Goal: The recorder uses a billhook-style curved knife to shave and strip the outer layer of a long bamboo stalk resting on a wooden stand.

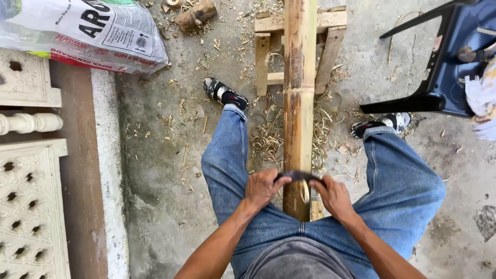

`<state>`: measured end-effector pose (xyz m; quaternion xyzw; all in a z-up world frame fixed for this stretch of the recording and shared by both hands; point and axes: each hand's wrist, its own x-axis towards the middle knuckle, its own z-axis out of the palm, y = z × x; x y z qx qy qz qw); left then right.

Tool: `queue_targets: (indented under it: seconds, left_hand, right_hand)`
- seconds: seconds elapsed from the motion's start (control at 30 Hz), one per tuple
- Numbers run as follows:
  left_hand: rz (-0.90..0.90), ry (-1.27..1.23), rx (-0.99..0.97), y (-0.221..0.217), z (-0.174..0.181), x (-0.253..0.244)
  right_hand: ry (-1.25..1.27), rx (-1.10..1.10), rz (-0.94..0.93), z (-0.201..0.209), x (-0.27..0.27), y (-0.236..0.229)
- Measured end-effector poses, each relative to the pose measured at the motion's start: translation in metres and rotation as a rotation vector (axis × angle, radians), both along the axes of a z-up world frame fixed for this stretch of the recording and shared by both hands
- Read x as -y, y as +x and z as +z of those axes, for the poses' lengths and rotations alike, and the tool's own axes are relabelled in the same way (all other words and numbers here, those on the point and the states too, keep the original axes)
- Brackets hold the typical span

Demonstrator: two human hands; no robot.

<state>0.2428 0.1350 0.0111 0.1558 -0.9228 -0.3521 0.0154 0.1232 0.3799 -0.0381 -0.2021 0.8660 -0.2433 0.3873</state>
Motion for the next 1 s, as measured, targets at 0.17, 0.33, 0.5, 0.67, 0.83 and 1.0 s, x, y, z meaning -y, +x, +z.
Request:
queue_targets:
  seconds: [0.17,0.33,0.5,0.67,0.83,1.0]
  left_hand:
    - [-0.002,0.165,0.103,-0.052,-0.030,0.038]
    - [0.077,0.104,0.007,-0.210,-0.055,0.124]
    - [0.166,-0.079,-0.108,-0.349,-0.103,0.201]
    - [0.202,-0.114,-0.144,-0.358,-0.098,0.209]
    - [0.217,-0.077,-0.136,-0.305,-0.081,0.182]
    - [0.206,-0.164,-0.285,-0.242,-0.055,0.142]
  right_hand:
    - [0.080,0.137,0.012,-0.006,0.048,-0.080]
    - [-0.042,-0.176,-0.009,0.012,0.175,-0.234]
    - [-0.201,-0.396,-0.073,-0.010,0.255,-0.361]
    - [-0.257,-0.456,-0.130,-0.021,0.260,-0.364]
    - [-0.327,-0.388,-0.197,0.008,0.242,-0.307]
    - [-0.199,-0.446,-0.115,0.022,0.203,-0.247]
